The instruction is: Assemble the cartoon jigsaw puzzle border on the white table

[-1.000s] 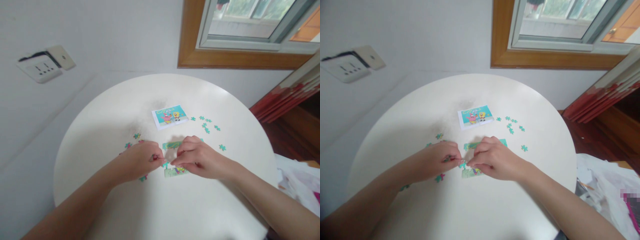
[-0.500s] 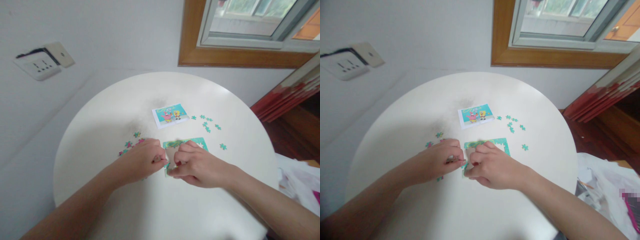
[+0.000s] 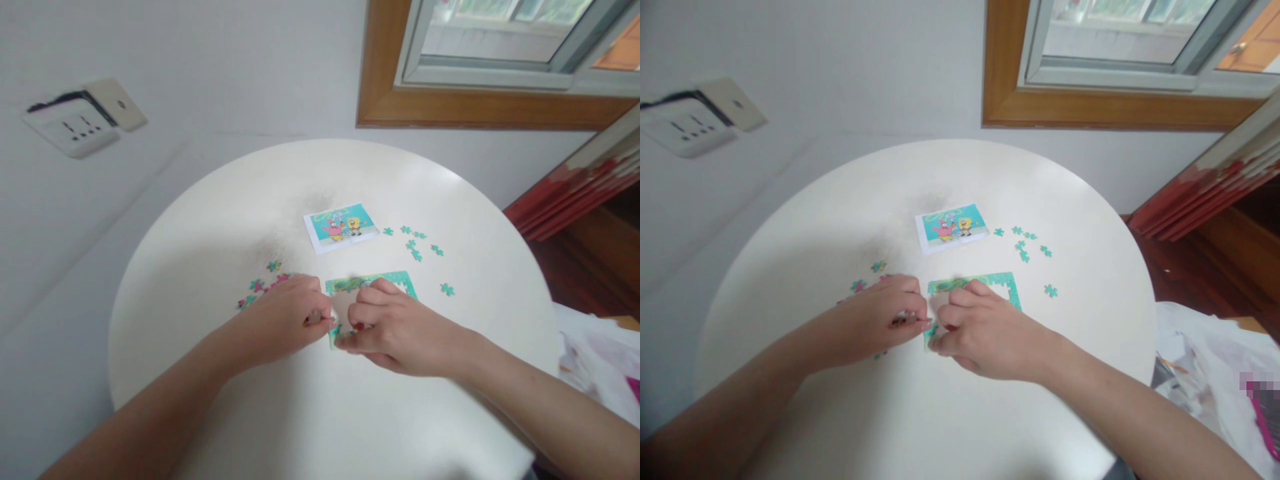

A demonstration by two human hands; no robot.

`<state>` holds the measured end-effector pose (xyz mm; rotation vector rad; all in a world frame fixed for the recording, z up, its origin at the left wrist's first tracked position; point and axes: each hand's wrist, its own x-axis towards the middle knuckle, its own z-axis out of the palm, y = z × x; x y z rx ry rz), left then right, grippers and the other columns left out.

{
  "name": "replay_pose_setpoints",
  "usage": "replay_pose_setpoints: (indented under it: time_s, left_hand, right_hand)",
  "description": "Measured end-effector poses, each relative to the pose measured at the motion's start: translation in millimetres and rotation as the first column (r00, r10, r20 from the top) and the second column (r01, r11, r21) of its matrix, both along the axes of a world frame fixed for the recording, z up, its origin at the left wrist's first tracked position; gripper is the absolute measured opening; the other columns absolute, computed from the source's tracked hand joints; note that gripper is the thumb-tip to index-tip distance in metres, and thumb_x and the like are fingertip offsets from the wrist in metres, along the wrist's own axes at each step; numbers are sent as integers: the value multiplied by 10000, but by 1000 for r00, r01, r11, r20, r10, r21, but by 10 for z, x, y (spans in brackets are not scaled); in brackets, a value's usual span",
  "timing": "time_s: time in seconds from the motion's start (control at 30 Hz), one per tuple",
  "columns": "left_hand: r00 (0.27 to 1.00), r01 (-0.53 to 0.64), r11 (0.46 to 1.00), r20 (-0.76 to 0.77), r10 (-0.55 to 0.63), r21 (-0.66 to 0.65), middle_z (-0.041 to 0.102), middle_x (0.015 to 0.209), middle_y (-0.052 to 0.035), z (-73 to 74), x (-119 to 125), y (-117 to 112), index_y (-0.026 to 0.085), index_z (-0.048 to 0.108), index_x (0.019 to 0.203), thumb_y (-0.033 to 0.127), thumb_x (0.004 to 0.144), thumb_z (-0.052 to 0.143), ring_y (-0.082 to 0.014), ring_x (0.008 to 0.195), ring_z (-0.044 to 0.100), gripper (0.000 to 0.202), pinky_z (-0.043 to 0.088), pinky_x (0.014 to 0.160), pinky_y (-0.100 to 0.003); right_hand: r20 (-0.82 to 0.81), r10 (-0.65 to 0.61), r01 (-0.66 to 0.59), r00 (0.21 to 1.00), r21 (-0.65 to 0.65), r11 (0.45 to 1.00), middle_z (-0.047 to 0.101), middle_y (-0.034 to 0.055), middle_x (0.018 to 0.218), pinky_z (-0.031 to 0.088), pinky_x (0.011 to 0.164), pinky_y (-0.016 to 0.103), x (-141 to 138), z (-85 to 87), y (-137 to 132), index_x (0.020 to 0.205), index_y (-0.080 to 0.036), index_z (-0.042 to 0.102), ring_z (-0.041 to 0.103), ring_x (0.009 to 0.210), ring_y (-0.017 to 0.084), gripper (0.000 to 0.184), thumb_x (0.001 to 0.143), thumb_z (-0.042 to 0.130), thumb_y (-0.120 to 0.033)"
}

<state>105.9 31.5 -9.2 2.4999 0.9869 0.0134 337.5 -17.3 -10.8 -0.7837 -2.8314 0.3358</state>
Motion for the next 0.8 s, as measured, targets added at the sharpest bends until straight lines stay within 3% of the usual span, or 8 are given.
replay_pose_setpoints:
  time_s: [0.2,0.57,0.8]
  left_hand:
    - [999,37,999,-40,-37,9,556,844,-19,37,12,-4,206,674,766,284,937,572,-213,858,538,214,347,817,-363]
    - [999,37,998,-27,-35,53,561,912,-35,-35,-5,9,200,657,856,231,900,652,-248,942,528,54,368,816,-370]
    - [999,41,999,-5,-41,11,579,963,-21,44,-38,-39,223,646,946,239,914,629,-245,981,534,40,364,879,-390]
  right_hand:
    - [4,4,-4,1000,7,1000,642,24,888,267,879,380,-7,-9,7,1136,-264,718,500,922,202,259,966,533,-200]
    - [-2,12,-12,1000,14,1000,630,10,888,260,855,372,-4,-18,15,1136,-260,717,490,915,192,244,972,542,-214]
    - [-8,10,-9,1000,18,1000,632,9,884,257,851,372,-1,-11,7,1118,-260,721,484,906,191,237,977,536,-219]
